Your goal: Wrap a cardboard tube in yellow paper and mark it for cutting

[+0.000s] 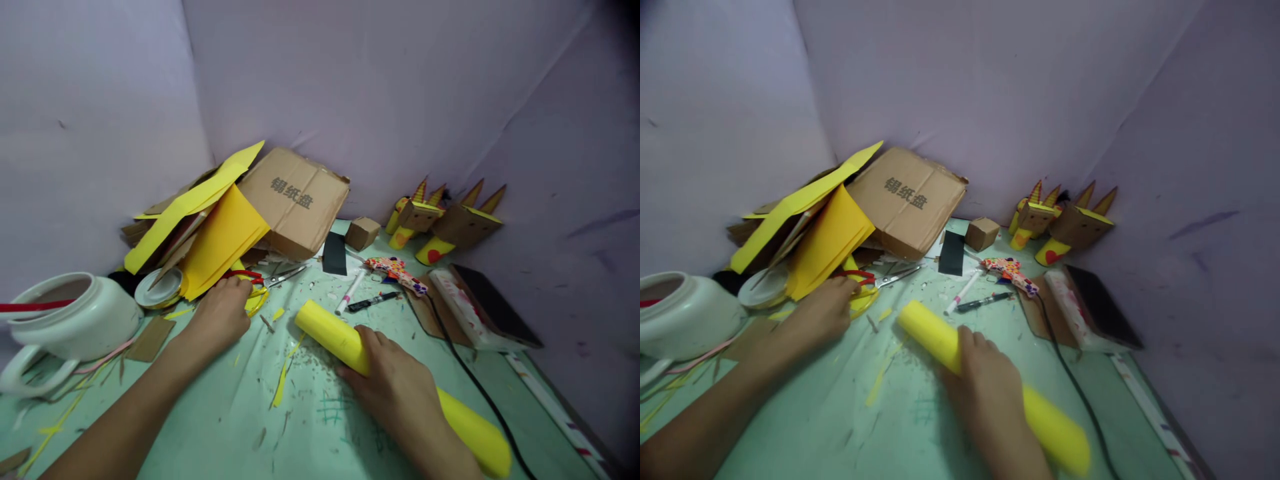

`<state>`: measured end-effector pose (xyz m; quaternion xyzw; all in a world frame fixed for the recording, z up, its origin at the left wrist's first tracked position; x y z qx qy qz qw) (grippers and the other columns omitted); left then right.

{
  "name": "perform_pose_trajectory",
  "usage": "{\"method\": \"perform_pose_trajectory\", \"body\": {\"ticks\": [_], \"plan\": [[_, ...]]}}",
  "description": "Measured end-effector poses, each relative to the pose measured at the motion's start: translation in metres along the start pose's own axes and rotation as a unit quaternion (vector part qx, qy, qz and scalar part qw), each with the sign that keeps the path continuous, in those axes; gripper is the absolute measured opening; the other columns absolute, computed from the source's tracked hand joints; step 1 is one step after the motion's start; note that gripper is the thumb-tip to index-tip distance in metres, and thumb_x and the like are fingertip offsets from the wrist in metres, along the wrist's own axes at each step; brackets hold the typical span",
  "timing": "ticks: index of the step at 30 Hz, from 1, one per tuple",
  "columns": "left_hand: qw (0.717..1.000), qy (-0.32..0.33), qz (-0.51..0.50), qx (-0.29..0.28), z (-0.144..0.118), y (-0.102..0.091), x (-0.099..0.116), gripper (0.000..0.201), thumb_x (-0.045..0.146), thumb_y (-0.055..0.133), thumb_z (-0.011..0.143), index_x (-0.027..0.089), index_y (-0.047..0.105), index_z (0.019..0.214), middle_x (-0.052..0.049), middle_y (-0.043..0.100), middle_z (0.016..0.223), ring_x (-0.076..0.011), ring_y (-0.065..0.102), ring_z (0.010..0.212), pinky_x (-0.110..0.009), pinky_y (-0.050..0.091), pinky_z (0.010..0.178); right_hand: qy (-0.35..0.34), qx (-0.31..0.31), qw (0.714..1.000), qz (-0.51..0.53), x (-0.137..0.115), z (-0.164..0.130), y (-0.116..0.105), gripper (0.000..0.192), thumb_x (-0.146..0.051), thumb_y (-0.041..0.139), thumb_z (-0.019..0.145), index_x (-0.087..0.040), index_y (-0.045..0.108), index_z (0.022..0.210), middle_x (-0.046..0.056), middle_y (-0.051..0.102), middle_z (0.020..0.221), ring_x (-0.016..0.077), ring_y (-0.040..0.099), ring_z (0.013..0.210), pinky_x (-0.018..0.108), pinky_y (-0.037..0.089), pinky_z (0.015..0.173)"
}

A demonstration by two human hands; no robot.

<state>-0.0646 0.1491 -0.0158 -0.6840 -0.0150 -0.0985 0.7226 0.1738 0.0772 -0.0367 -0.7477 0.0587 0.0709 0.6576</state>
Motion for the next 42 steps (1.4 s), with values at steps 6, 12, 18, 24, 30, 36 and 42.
{"method": "perform_pose_trajectory", "body": {"ticks": [6,12,18,24,30,36,42], "plan": [[0.998,0.008,0.065,-0.015,0.009,0.011,0.001,0.032,0.006,0.04,0.071,0.011,0.057,0.097,-0.019,0.062,0.096,-0.0322,0.058,0.091,-0.039,0.043,0.076,0.025,-0.007,1.0,0.008,0.005,-0.001,-0.005,0.046,-0.044,0.068,0.071,-0.022,0.055,0.109,0.007,0.067,0.097,0.0296,0.063,0.087,0.033,0.037,0.064],[0.998,-0.014,0.057,-0.013,0.001,-0.002,0.009,0.04,0.007,0.04,0.068,0.015,0.053,0.106,-0.017,0.065,0.092,-0.0348,0.061,0.091,-0.037,0.043,0.067,0.048,0.061,0.996,0.051,0.02,-0.004,-0.034,0.056,-0.049,0.067,0.073,-0.021,0.051,0.117,0.008,0.066,0.103,0.0308,0.062,0.094,0.034,0.039,0.066],[0.998,-0.06,-0.035,-0.007,-0.014,-0.013,0.01,0.052,0.013,0.045,0.067,0.017,0.047,0.119,-0.015,0.065,0.083,-0.04,0.062,0.078,-0.04,0.039,0.06,0.079,0.142,0.968,0.194,0.044,-0.016,-0.08,0.063,-0.055,0.071,0.062,-0.022,0.05,0.112,0.005,0.064,0.095,0.0272,0.06,0.083,0.033,0.04,0.065],[0.905,-0.038,-0.423,-0.037,-0.015,-0.007,0.038,0.058,0.047,0.061,0.065,0.022,0.045,0.115,0.007,0.044,0.048,-0.0147,0.045,0.037,-0.025,0.038,0.039,0.018,0.08,0.913,0.399,0.031,-0.012,-0.081,0.064,-0.051,0.073,0.054,-0.018,0.048,0.104,0.004,0.058,0.087,0.0201,0.052,0.073,0.029,0.039,0.059],[0.728,-0.046,-0.676,-0.105,-0.016,0.002,0.1,0.055,0.064,0.067,0.06,0.022,0.043,0.085,0.01,0.045,0.041,-0.0044,0.026,0.024,-0.016,0.021,0.024,-0.061,-0.065,0.896,0.434,-0.022,-0.015,-0.031,0.07,-0.053,0.069,0.066,-0.02,0.043,0.122,0.005,0.06,0.1,0.0224,0.056,0.087,0.031,0.043,0.071],[0.671,-0.102,-0.731,-0.067,-0.01,0.024,0.09,0.047,0.05,0.075,0.057,0.022,0.039,0.065,0.013,0.033,0.031,-0.0036,0.027,0.025,-0.014,0.022,0.025,-0.115,-0.169,0.841,0.501,-0.04,-0.013,-0.01,0.072,-0.056,0.067,0.07,-0.021,0.041,0.127,0.006,0.059,0.107,0.02,0.056,0.089,0.031,0.045,0.074],[0.636,-0.126,-0.759,-0.063,-0.008,0.032,0.084,0.043,0.044,0.071,0.058,0.021,0.034,0.055,0.011,0.031,0.025,-0.0037,0.024,0.022,-0.015,0.02,0.026,-0.056,-0.372,0.617,0.691,-0.05,-0.019,0.036,0.061,-0.061,0.068,0.065,-0.015,0.054,0.102,0.004,0.062,0.083,0.0145,0.06,0.071,0.028,0.047,0.068]]}}
Point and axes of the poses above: each hand's wrist, its own z-axis towards the middle knuckle, its own y-axis out of the palm, x = y × z, the point moved 10 cm from there along z, towards the middle knuckle
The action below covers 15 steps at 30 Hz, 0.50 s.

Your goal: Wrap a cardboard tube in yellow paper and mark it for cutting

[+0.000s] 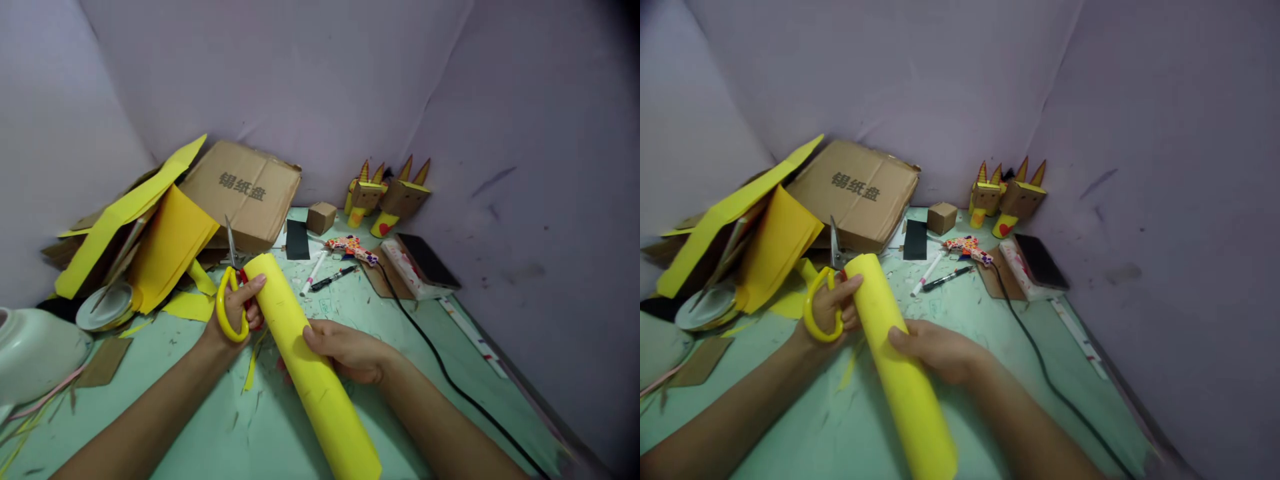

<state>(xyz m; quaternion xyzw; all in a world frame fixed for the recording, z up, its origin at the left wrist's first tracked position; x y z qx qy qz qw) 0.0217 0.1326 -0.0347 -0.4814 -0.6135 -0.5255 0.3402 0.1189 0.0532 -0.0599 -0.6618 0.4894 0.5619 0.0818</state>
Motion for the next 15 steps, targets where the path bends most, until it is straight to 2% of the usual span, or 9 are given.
{"method": "perform_pose_trajectory", "body": {"ticks": [3,9,12,15], "plan": [[1.0,0.003,-0.002,0.001,0.0,0.002,0.001,0.042,0.043,0.072,0.057,0.021,0.036,0.056,0.011,0.032,0.025,-0.0042,0.025,0.021,-0.015,0.02,0.025,0.015,-0.009,0.998,0.058,0.007,0.001,-0.001,0.053,-0.051,0.074,0.065,-0.014,0.055,0.099,0.004,0.064,0.079,0.0142,0.062,0.067,0.028,0.047,0.066],[0.999,0.029,0.011,0.006,0.002,-0.003,0.002,0.041,0.043,0.072,0.059,0.021,0.038,0.058,0.011,0.034,0.027,-0.0037,0.026,0.022,-0.014,0.022,0.025,0.024,0.005,0.998,0.064,0.007,0.002,-0.006,0.05,-0.044,0.075,0.066,-0.014,0.055,0.101,0.003,0.065,0.077,0.0134,0.063,0.063,0.026,0.048,0.062],[0.998,0.053,0.027,0.01,0.005,-0.01,0.005,0.037,0.046,0.072,0.062,0.021,0.047,0.072,0.012,0.035,0.029,-0.0047,0.026,0.023,-0.014,0.023,0.024,0.034,0.017,0.998,0.042,0.011,0.003,-0.013,0.053,-0.046,0.076,0.063,-0.014,0.056,0.101,0.003,0.065,0.076,0.0135,0.062,0.061,0.027,0.048,0.061],[0.995,0.085,0.04,0.019,0.005,-0.016,0.011,0.043,0.045,0.075,0.063,0.024,0.049,0.091,0.014,0.038,0.034,-0.0044,0.026,0.024,-0.013,0.024,0.023,0.038,0.032,0.998,0.026,0.014,0.004,-0.02,0.055,-0.048,0.077,0.06,-0.015,0.057,0.099,0.003,0.066,0.076,0.0138,0.062,0.062,0.026,0.048,0.059]]}}
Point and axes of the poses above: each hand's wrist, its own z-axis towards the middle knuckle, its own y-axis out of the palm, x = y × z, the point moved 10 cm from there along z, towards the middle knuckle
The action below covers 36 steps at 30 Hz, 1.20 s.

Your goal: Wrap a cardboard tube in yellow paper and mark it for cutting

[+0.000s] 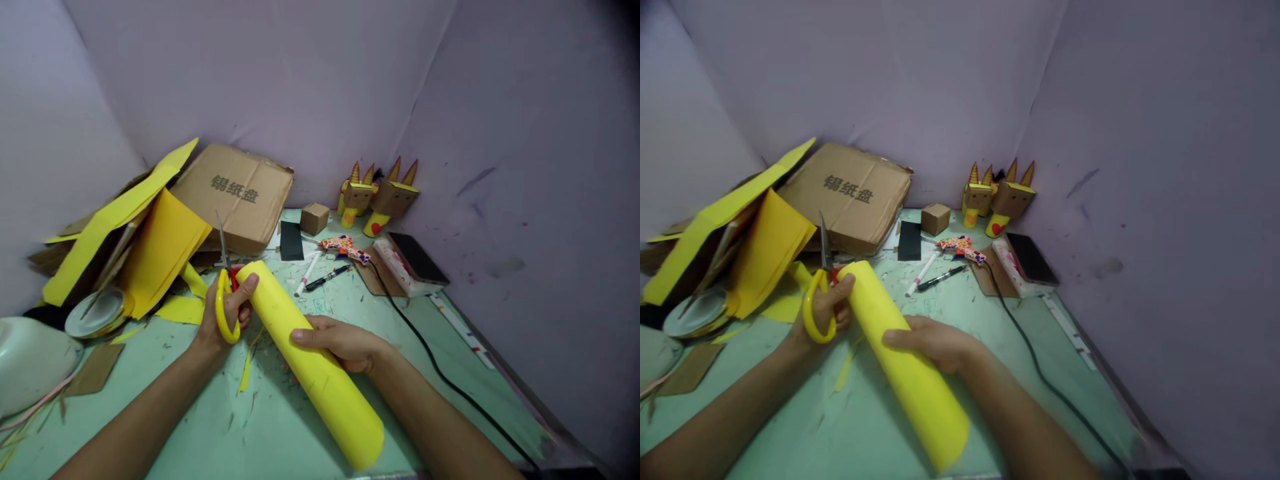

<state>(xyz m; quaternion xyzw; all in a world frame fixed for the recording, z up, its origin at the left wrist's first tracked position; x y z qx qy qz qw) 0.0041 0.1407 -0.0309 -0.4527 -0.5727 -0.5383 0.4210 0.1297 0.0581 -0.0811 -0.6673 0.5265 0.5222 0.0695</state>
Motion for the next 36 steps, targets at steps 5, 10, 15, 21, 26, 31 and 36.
{"method": "perform_pose_trajectory", "body": {"ticks": [5,10,15,21,26,31,36], "plan": [[1.0,0.016,0.008,0.015,-0.001,-0.002,0.005,0.05,0.038,0.078,0.059,0.024,0.047,0.096,0.014,0.04,0.041,-0.0032,0.028,0.027,-0.012,0.025,0.025,0.001,0.012,1.0,-0.027,-0.001,-0.002,-0.001,0.053,-0.048,0.076,0.061,-0.015,0.059,0.098,0.003,0.066,0.077,0.0131,0.061,0.061,0.025,0.048,0.058],[0.999,0.024,0.011,0.033,-0.005,-0.001,0.009,0.049,0.038,0.076,0.06,0.024,0.045,0.096,0.014,0.04,0.043,-0.0033,0.028,0.027,-0.013,0.025,0.025,-0.002,0.01,0.999,-0.039,-0.004,-0.005,0.003,0.047,-0.046,0.074,0.064,-0.015,0.059,0.097,0.002,0.064,0.076,0.0112,0.059,0.058,0.025,0.047,0.058],[0.999,0.026,0.018,0.043,-0.005,-0.002,0.009,0.049,0.038,0.075,0.059,0.023,0.045,0.095,0.013,0.041,0.048,-0.003,0.03,0.029,-0.014,0.025,0.026,-0.001,0.018,0.999,-0.041,-0.006,-0.006,0.003,0.048,-0.046,0.074,0.063,-0.015,0.059,0.096,0.002,0.064,0.077,0.0118,0.059,0.059,0.026,0.046,0.058],[0.998,0.004,0.052,0.047,-0.005,-0.005,0.003,0.048,0.042,0.073,0.061,0.024,0.044,0.094,0.013,0.038,0.047,-0.0034,0.028,0.029,-0.015,0.024,0.026,0.007,0.019,0.998,-0.06,-0.007,-0.009,0.003,0.049,-0.049,0.072,0.063,-0.015,0.058,0.097,0.002,0.062,0.077,0.0116,0.057,0.06,0.026,0.046,0.058],[0.987,-0.013,0.136,0.088,-0.019,-0.032,0.004,0.048,0.048,0.071,0.064,0.025,0.041,0.092,0.014,0.034,0.041,-0.006,0.029,0.027,-0.016,0.025,0.026,-0.048,0.074,0.934,-0.347,-0.027,-0.025,-0.008,0.064,-0.036,0.079,0.055,-0.022,0.054,0.113,0.002,0.063,0.097,0.0183,0.058,0.083,0.028,0.046,0.069],[0.966,-0.03,0.232,0.113,-0.031,-0.061,0.009,0.047,0.051,0.067,0.064,0.025,0.042,0.096,0.009,0.052,0.049,-0.0084,0.032,0.027,-0.02,0.026,0.027,-0.059,0.165,0.791,-0.587,-0.057,-0.035,-0.019,0.06,-0.021,0.069,0.06,-0.022,0.055,0.119,0.005,0.064,0.103,0.0209,0.059,0.088,0.031,0.045,0.077],[0.818,-0.01,0.569,0.082,-0.025,-0.078,0.028,0.041,0.045,0.06,0.07,0.022,0.053,0.104,-0.006,0.067,0.084,-0.0257,0.064,0.078,-0.031,0.047,0.063,-0.057,0.199,0.735,-0.645,-0.08,-0.035,-0.027,0.057,-0.03,0.072,0.06,-0.018,0.063,0.115,0.01,0.065,0.107,0.0253,0.06,0.091,0.034,0.045,0.079]]}}
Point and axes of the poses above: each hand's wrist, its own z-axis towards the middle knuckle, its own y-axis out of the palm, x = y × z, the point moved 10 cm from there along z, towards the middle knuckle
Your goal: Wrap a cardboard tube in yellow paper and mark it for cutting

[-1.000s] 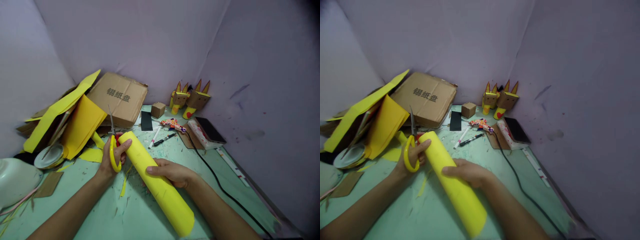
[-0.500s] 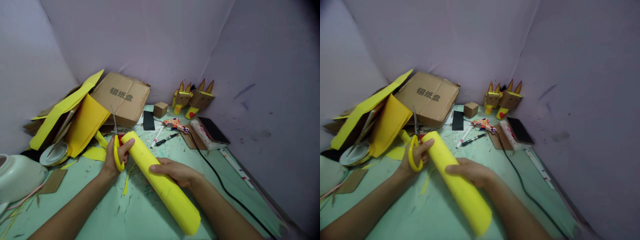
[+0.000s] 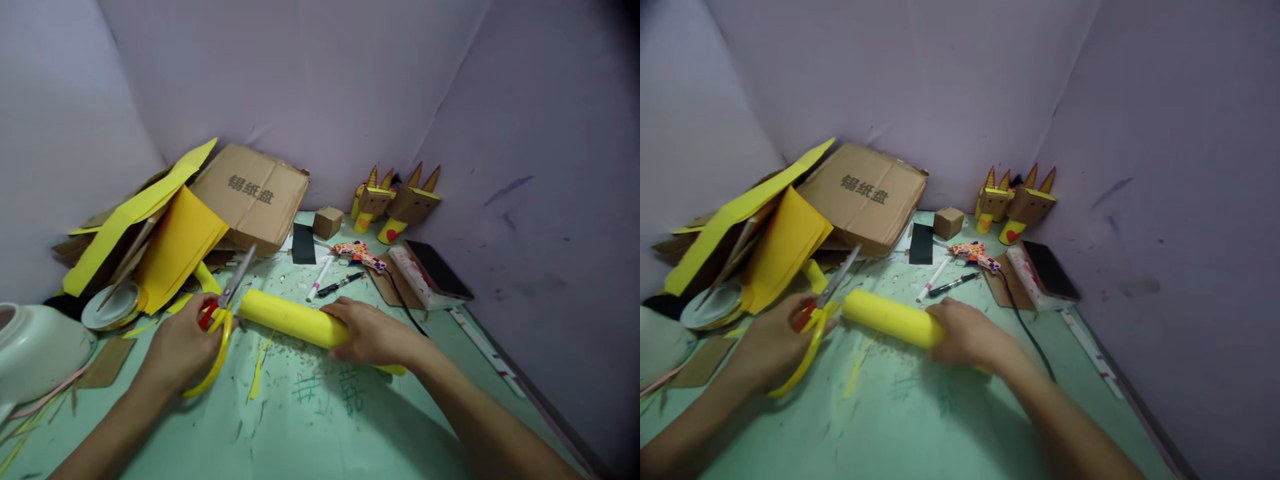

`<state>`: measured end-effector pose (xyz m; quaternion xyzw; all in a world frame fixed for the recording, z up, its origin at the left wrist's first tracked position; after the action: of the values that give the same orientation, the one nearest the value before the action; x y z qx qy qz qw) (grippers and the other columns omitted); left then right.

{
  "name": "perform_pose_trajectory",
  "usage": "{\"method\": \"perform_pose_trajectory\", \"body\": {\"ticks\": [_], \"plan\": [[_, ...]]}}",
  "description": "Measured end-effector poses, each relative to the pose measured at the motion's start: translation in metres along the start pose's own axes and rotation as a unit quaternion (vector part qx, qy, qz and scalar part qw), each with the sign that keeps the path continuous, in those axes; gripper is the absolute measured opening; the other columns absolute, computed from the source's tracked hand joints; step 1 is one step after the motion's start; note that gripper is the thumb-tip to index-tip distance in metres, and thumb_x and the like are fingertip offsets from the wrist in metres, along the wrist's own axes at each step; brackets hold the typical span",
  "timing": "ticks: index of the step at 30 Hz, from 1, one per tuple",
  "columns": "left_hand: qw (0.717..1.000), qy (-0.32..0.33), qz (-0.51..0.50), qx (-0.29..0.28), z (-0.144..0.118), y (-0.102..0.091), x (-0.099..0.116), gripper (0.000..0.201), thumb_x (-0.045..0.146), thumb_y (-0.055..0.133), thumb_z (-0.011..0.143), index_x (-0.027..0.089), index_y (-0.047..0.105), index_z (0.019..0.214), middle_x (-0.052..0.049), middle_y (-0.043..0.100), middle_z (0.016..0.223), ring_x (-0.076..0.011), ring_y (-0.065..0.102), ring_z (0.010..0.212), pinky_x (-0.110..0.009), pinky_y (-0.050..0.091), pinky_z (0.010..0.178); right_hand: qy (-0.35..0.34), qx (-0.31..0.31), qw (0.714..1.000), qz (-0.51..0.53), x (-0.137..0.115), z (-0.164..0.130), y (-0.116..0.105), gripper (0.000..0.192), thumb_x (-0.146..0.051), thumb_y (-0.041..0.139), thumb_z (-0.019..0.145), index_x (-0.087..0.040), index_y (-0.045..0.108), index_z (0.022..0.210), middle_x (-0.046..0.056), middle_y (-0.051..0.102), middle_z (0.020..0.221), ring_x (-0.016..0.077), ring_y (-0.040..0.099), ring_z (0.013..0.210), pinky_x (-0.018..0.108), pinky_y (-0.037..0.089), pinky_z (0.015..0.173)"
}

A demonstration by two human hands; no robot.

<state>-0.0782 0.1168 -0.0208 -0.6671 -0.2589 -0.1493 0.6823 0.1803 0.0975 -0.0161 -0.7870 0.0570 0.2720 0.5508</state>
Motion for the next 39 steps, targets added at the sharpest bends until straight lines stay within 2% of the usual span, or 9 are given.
{"method": "perform_pose_trajectory", "body": {"ticks": [8,11,15,18,21,27,32,35,39], "plan": [[0.976,-0.005,0.215,-0.026,0.003,0.007,-0.02,0.042,0.039,0.044,0.081,0.022,0.05,0.119,-0.015,0.065,0.107,-0.0388,0.06,0.096,-0.043,0.043,0.07,0.115,0.119,0.983,-0.074,0.05,0.041,-0.058,0.023,-0.027,0.05,0.084,-0.018,0.071,0.086,0.007,0.071,0.086,0.0212,0.063,0.082,0.03,0.043,0.069],[0.969,0.063,0.237,0.028,-0.006,0.0,-0.003,0.033,0.037,0.039,0.085,0.019,0.056,0.106,-0.015,0.064,0.099,-0.0375,0.058,0.096,-0.043,0.043,0.069,0.168,0.121,0.974,-0.093,0.062,0.065,-0.06,0.027,-0.034,0.05,0.087,-0.016,0.069,0.079,0.007,0.068,0.078,0.0198,0.063,0.076,0.031,0.045,0.067],[0.956,0.223,0.124,0.146,-0.02,-0.021,0.042,0.031,0.038,0.04,0.086,0.017,0.059,0.101,-0.013,0.064,0.098,-0.0315,0.056,0.098,-0.041,0.042,0.082,0.228,0.102,0.964,-0.094,0.065,0.091,-0.05,0.03,-0.04,0.05,0.09,-0.015,0.061,0.102,0.006,0.064,0.099,0.0164,0.062,0.084,0.036,0.051,0.075],[0.967,0.243,0.015,0.075,-0.008,-0.007,0.063,0.036,0.041,0.046,0.083,0.017,0.059,0.107,-0.013,0.064,0.106,-0.0303,0.056,0.1,-0.041,0.041,0.087,0.263,0.097,0.955,-0.095,0.068,0.101,-0.044,0.03,-0.036,0.055,0.088,-0.016,0.057,0.11,0.007,0.061,0.11,0.0189,0.061,0.093,0.04,0.051,0.08],[0.987,0.137,-0.081,-0.02,0.015,0.022,0.06,0.044,0.044,0.052,0.078,0.018,0.058,0.113,-0.014,0.064,0.107,-0.034,0.057,0.097,-0.045,0.04,0.083,0.276,0.106,0.951,-0.087,0.076,0.104,-0.04,0.029,-0.033,0.056,0.088,-0.016,0.057,0.111,0.008,0.06,0.112,0.0189,0.061,0.094,0.039,0.051,0.08],[0.969,0.05,-0.238,-0.043,0.026,0.047,0.04,0.028,0.037,0.056,0.072,0.02,0.06,0.094,-0.006,0.065,0.08,-0.0253,0.06,0.076,-0.036,0.043,0.07,0.184,0.186,0.963,-0.072,0.049,0.093,-0.067,0.03,-0.033,0.047,0.09,-0.012,0.067,0.083,0.007,0.067,0.076,0.0175,0.062,0.072,0.028,0.045,0.063],[0.927,-0.006,-0.362,-0.092,0.017,0.054,0.03,0.028,0.039,0.06,0.064,0.018,0.059,0.081,0.002,0.056,0.058,-0.013,0.049,0.05,-0.023,0.038,0.046,-0.024,0.297,0.952,-0.072,-0.027,0.041,-0.091,0.031,-0.032,0.038,0.092,-0.02,0.062,0.106,0.008,0.067,0.088,0.0192,0.06,0.078,0.029,0.042,0.069],[0.906,-0.038,-0.402,-0.128,0.011,0.059,0.029,0.035,0.037,0.062,0.061,0.016,0.06,0.088,0.007,0.047,0.051,-0.0089,0.042,0.04,-0.021,0.033,0.04,-0.126,0.31,0.941,-0.05,-0.051,0.012,-0.07,0.026,-0.027,0.04,0.091,-0.022,0.064,0.1,0.008,0.065,0.088,0.0196,0.06,0.078,0.031,0.043,0.07],[0.877,-0.073,-0.445,-0.164,0.005,0.068,0.024,0.052,0.034,0.066,0.059,0.015,0.056,0.106,0.008,0.047,0.05,-0.0087,0.044,0.037,-0.02,0.032,0.039,-0.139,0.316,0.939,-0.008,-0.044,0.003,-0.034,0.022,-0.022,0.044,0.089,-0.02,0.061,0.103,0.008,0.062,0.089,0.0169,0.059,0.072,0.028,0.045,0.062]]}}
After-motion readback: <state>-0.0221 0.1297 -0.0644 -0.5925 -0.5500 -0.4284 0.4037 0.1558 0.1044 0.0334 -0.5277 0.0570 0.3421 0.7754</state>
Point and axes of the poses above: each hand's wrist, its own z-axis towards the middle knuckle, its own y-axis out of the palm, x = y × z, the point moved 10 cm from there along z, towards the middle knuckle
